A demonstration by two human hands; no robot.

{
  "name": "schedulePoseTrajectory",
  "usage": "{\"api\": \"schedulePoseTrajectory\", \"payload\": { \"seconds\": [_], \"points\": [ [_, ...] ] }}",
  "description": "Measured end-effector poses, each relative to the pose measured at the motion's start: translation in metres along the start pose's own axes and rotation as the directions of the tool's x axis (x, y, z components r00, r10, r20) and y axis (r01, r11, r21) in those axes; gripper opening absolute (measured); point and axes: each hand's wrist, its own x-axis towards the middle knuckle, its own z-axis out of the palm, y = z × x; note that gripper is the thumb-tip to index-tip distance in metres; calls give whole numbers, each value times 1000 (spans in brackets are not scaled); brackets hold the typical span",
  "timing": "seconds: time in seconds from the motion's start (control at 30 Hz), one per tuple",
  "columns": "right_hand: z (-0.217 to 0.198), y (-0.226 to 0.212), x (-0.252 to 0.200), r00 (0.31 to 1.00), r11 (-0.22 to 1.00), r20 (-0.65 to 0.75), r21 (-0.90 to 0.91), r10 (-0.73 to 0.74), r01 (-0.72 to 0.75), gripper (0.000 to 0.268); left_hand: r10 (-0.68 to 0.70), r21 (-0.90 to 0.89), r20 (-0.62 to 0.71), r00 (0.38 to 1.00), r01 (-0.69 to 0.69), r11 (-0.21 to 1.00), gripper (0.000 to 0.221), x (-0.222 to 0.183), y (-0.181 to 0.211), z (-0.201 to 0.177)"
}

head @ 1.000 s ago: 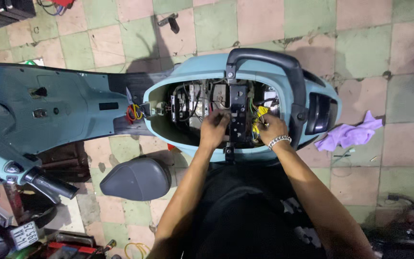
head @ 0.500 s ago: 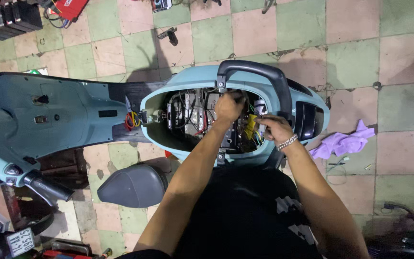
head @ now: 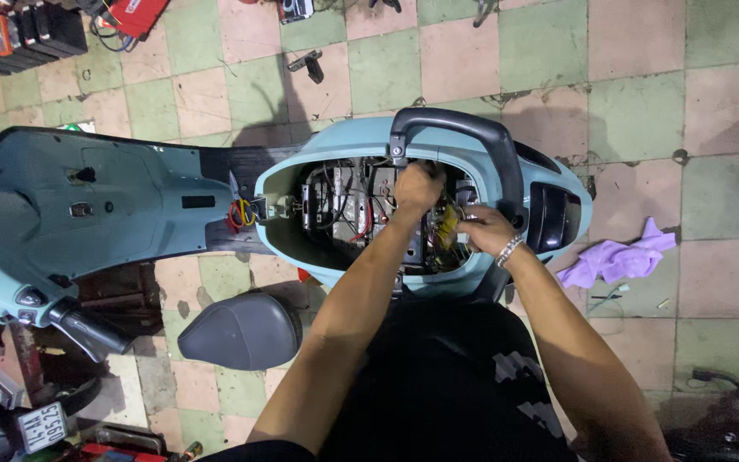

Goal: The person repairs the internal components of a scooter by using a socket wrench to tighten bolts on a battery and manipulating electrical wires and connectors inside the under-seat compartment.

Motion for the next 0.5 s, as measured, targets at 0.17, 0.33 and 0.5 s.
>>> {"api": "schedulePoseTrajectory", "payload": {
  "seconds": [0.17,0.33,0.5],
  "points": [
    [25,20,30,972,923,-188,-381,-141,60,46,302,163,26,953,-302,939,28,-1,-13,-17],
    [42,28,47,934,738,-193,-667,-301,100,37,473,211,130,872,-490,846,27,-16,-21,-43],
    [50,1,21,914,779,-375,-616,-154,-122,31,561,136,285,777,-613,779,26,-21,-32,-55]
  ]
}}
